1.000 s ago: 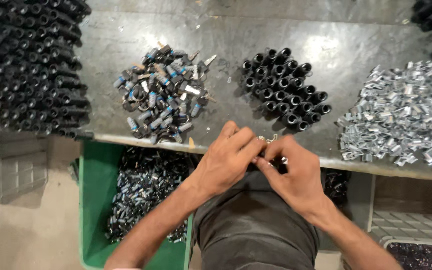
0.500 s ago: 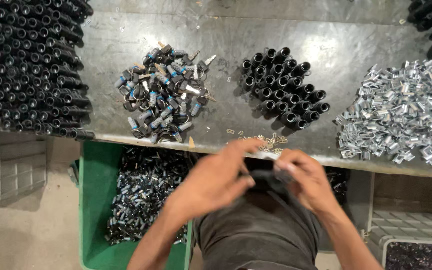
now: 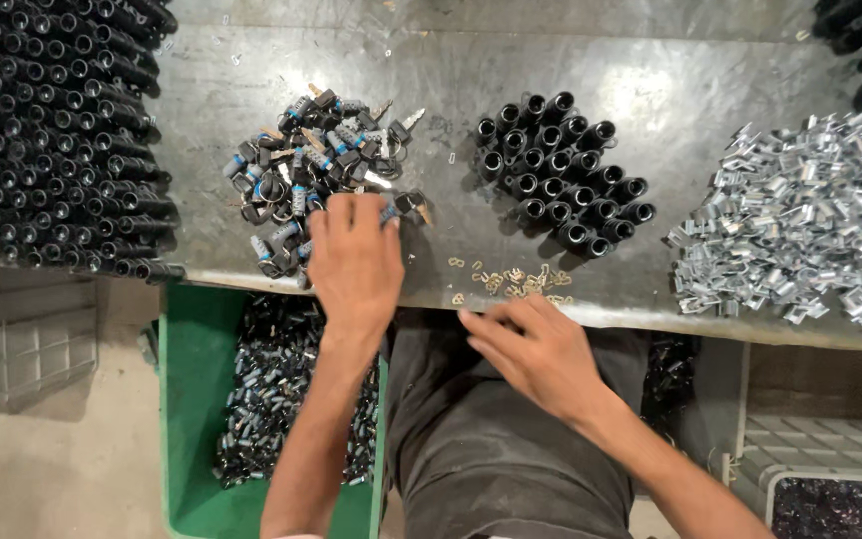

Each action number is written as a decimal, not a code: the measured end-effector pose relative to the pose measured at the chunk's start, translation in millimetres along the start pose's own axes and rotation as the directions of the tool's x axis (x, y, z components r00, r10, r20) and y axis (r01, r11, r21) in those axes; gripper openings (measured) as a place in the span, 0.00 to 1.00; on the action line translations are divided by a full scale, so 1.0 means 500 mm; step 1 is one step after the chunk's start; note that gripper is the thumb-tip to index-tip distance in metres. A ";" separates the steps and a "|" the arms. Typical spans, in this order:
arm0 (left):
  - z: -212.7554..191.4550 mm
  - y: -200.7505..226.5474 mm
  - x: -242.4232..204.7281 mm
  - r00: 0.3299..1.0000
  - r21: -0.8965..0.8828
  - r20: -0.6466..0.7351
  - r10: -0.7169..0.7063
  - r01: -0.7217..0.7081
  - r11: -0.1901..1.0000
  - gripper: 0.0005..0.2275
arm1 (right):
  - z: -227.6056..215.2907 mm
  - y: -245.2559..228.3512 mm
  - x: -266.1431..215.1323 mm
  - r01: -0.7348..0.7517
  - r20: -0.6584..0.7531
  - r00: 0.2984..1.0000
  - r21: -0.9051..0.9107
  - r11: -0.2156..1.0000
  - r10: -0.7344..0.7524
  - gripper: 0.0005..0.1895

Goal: The person repeatedly picks small metal components from a green bin and a metal table, then inserts them into black cylindrical parts. They handle the items one at a time, placing assembled units back on the table while continuing the cycle.

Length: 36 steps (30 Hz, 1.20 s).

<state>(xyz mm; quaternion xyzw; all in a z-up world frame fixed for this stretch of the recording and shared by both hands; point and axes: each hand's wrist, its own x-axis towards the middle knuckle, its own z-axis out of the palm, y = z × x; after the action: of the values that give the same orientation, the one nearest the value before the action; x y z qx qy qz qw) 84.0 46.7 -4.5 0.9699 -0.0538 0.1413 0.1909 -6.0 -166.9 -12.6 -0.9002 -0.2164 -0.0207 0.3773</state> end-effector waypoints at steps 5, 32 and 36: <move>-0.063 -0.023 -0.015 0.992 -0.633 0.059 -0.115 0.126 0.764 0.09 | 0.031 0.001 0.064 -0.025 -0.020 1.000 -0.076 0.997 0.023 0.13; 0.008 0.067 -0.170 0.651 -0.584 0.755 -0.085 0.606 -0.540 0.09 | -0.018 -0.027 0.047 -0.307 -0.065 0.918 0.507 0.805 0.391 0.11; 0.013 0.077 -0.181 0.630 -0.563 0.773 -0.072 0.629 -0.535 0.10 | -0.021 -0.046 0.047 -0.329 -0.115 0.891 0.505 0.798 0.440 0.09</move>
<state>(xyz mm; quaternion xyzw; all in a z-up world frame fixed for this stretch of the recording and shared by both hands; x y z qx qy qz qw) -6.9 13.1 -23.4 0.3311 0.2110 -0.2260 0.8915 7.0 -150.8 15.0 -0.7974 0.0179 0.0080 0.6031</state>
